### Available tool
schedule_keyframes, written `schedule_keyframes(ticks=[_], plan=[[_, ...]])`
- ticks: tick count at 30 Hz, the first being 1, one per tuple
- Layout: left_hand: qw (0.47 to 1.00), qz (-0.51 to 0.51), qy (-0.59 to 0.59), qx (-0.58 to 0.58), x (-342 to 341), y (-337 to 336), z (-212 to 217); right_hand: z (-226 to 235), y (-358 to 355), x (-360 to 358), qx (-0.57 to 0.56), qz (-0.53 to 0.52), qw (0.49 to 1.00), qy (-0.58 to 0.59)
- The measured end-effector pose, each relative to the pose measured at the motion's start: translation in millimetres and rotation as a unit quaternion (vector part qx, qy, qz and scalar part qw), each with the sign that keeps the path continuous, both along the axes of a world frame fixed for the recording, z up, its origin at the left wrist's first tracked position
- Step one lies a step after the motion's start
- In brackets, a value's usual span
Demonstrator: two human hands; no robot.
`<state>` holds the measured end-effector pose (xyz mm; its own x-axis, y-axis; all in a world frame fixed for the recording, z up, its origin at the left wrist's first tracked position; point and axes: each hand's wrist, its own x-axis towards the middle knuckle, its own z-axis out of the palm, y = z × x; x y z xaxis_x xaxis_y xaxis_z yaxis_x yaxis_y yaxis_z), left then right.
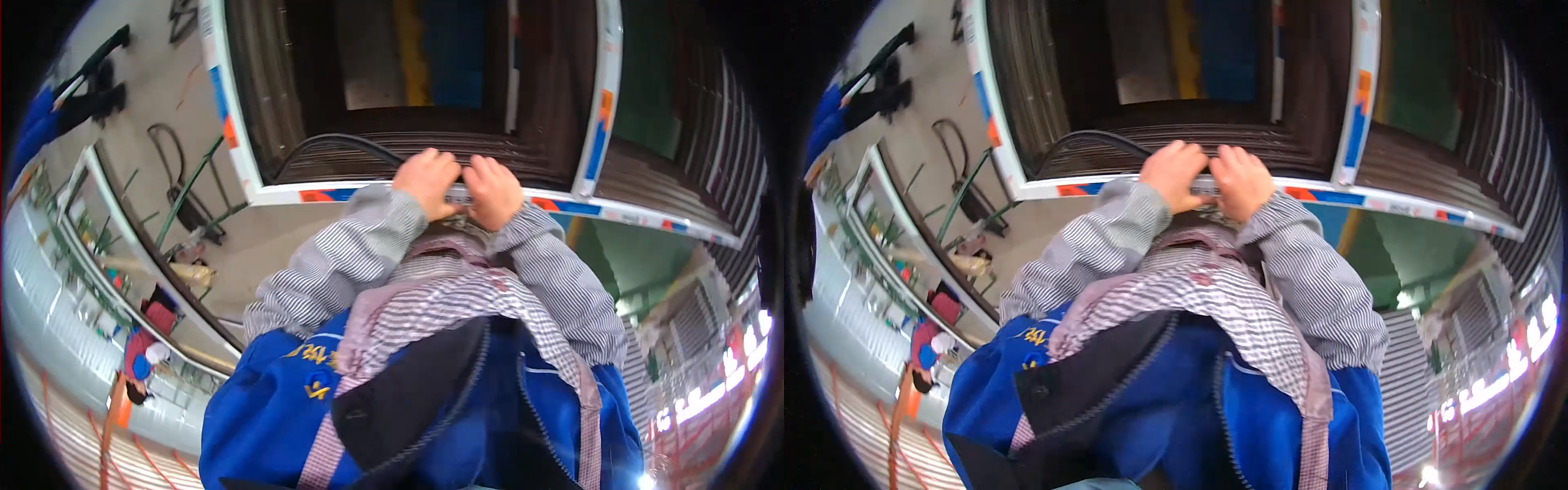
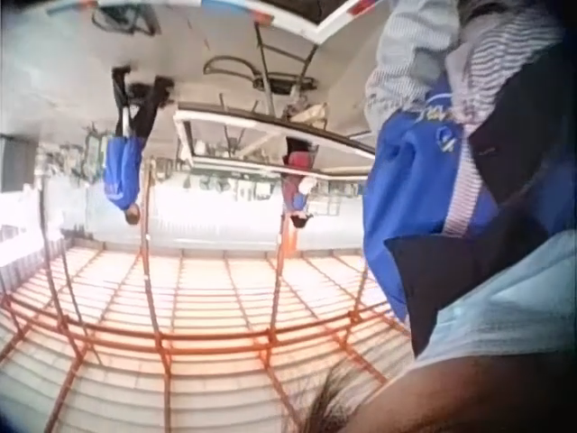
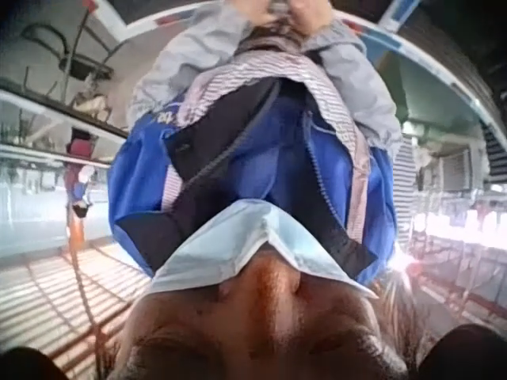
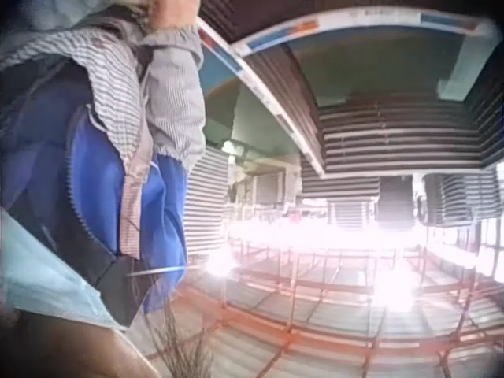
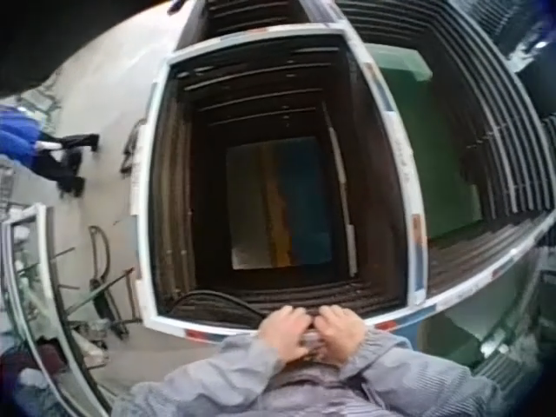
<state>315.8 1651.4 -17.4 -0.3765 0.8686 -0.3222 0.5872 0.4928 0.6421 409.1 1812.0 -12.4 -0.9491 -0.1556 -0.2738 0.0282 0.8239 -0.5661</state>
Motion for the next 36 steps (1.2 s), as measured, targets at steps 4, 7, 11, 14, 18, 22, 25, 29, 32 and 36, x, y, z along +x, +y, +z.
schedule_keyframes(ticks=[4,7,11,14,18,22,25,29,32,36], plan=[[1.000,-0.001,-0.009,0.005,-0.5,-3.8,-0.6,3.2,-0.4,-5.9,0.013,0.033,0.999,-0.039],[0.999,-0.025,-0.002,-0.029,0.7,-2.5,-0.1,0.4,-1.6,-5.1,0.001,0.025,1.000,-0.009],[0.998,-0.030,0.019,-0.042,-6.0,-6.3,12.7,11.4,6.5,-7.8,-0.017,0.032,0.999,-0.023],[0.992,-0.110,0.023,-0.054,-25.1,-25.6,-9.5,-4.1,31.5,-5.2,-0.146,0.001,0.984,-0.101],[0.971,-0.045,-0.025,-0.233,-62.5,-23.2,10.5,-0.4,58.2,-20.8,-0.101,-0.026,0.970,-0.221],[0.952,-0.045,-0.066,-0.294,-63.0,-17.3,17.3,2.2,59.7,-26.0,-0.052,0.018,0.970,-0.236],[0.931,-0.015,-0.063,-0.360,-49.1,-17.1,24.4,14.3,54.6,-32.6,-0.032,0.022,0.970,-0.242],[0.973,0.097,0.046,-0.205,-19.6,-27.7,11.8,-8.1,36.6,-40.8,-0.109,0.014,0.977,-0.181],[0.983,0.141,0.058,-0.099,-3.3,-46.2,-14.3,-29.4,-11.9,-68.8,-0.249,-0.075,0.961,-0.091],[0.974,0.144,0.034,-0.173,-6.8,-37.8,-3.0,-51.0,-86.8,-138.2,-0.307,-0.021,0.943,-0.125]])
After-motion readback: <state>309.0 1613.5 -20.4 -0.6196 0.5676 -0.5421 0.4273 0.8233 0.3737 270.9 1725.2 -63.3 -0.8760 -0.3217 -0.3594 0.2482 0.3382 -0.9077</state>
